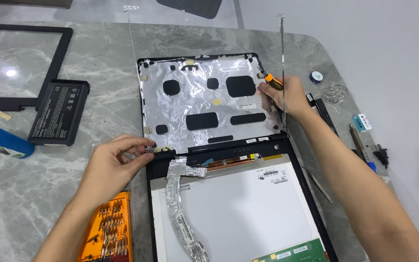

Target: The person works on a disassembled laptop, using a screwdriver to remove screws from the screen bezel and hinge area. They also use tweezers to handle small components and manipulate ribbon cables and connectors near the display panel.

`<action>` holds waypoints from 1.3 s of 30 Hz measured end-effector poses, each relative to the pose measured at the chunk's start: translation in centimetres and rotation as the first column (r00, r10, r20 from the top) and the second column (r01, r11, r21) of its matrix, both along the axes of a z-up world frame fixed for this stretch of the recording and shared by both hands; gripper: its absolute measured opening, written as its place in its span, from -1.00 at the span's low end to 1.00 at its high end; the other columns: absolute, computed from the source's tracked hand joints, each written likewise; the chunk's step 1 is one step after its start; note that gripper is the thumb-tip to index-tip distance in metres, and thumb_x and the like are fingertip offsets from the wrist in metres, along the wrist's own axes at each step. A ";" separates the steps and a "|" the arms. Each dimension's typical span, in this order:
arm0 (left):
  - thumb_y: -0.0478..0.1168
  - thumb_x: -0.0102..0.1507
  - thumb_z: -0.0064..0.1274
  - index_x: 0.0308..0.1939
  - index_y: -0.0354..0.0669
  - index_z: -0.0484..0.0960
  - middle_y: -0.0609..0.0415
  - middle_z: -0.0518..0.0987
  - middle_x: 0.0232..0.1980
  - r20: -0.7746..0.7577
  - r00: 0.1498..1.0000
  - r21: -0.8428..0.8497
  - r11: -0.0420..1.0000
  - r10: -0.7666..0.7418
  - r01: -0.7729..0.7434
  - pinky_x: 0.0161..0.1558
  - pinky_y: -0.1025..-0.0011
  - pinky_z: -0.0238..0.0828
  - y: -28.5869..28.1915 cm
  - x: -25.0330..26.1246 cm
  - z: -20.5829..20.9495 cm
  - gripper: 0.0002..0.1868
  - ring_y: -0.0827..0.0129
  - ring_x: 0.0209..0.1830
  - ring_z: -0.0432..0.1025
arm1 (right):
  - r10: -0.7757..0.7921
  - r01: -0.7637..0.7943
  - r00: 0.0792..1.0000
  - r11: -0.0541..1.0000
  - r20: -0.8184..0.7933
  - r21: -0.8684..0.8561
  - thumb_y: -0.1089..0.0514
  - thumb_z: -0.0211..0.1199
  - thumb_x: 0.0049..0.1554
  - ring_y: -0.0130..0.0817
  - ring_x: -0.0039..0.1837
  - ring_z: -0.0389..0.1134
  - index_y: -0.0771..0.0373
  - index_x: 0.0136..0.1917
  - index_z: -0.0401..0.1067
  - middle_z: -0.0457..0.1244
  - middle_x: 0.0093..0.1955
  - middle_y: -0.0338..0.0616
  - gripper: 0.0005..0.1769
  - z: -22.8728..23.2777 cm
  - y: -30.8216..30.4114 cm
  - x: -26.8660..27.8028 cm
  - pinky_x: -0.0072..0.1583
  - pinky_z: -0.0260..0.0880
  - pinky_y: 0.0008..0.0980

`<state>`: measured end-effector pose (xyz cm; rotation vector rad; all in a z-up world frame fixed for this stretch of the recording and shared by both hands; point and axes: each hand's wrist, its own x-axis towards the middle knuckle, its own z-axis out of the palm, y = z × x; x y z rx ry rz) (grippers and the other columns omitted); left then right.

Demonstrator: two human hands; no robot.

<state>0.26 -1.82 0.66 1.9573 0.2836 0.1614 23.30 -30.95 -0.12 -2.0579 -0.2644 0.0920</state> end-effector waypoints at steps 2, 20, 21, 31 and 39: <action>-0.41 0.04 0.22 -0.15 -0.28 0.70 -0.07 0.59 -0.33 -0.003 1.000 0.002 1.000 0.005 -0.005 -0.37 0.46 0.44 0.0 0.0 -0.1 -0.71 0.36 -0.33 0.44 | 0.046 -0.046 0.998 0.999 0.041 0.000 0.09 0.39 0.04 -0.60 -0.48 0.07 0.27 -0.37 0.42 0.10 -0.57 -0.31 -0.73 -1.2 -0.7 0.9 -0.37 -0.06 -0.68; -0.41 0.04 0.22 -0.16 -0.29 0.70 -0.06 0.58 -0.35 -0.004 1.000 -0.004 1.000 -0.019 0.019 -0.40 0.48 0.44 0.3 0.1 -0.5 -0.72 0.37 -0.35 0.43 | 0.279 -0.239 0.957 0.913 0.080 -0.331 0.20 0.36 0.01 -0.37 -0.20 0.26 0.26 -0.06 0.56 0.33 -0.26 -0.01 -0.80 -2.6 -2.5 6.3 -0.17 0.16 -0.47; -0.41 0.04 0.22 -0.16 -0.29 0.70 -0.06 0.58 -0.35 -0.005 1.000 -0.004 1.000 -0.018 0.018 -0.40 0.48 0.44 0.2 0.1 -0.4 -0.72 0.37 -0.35 0.43 | 0.280 -0.240 0.957 0.913 0.079 -0.331 0.20 0.36 0.01 -0.37 -0.20 0.26 0.26 -0.06 0.56 0.33 -0.26 -0.01 -0.80 -2.5 -2.5 6.2 -0.17 0.16 -0.47; -0.42 0.05 0.20 -0.13 -0.26 0.69 -0.02 0.57 -0.36 -0.005 1.000 -0.005 1.000 -0.022 0.022 -0.38 0.49 0.44 0.2 0.0 -0.2 -0.71 0.40 -0.33 0.43 | 0.375 -0.306 0.921 0.862 0.102 -0.405 0.34 0.29 -0.04 0.08 -0.04 0.38 0.36 -0.04 0.56 0.35 -0.14 0.22 -0.75 0.5 -1.3 4.0 -0.02 0.32 -0.26; -0.41 0.06 0.19 -0.12 -0.25 0.69 -0.02 0.58 -0.34 -0.016 0.999 0.002 0.999 -0.037 0.037 -0.36 0.49 0.43 0.3 0.0 0.1 -0.72 0.40 -0.32 0.43 | 0.425 -0.360 0.903 0.829 0.065 -0.428 0.43 0.28 -0.08 0.26 0.02 0.35 0.38 -0.02 0.56 0.34 -0.11 0.31 -0.70 2.4 -1.0 2.7 0.02 0.34 -0.14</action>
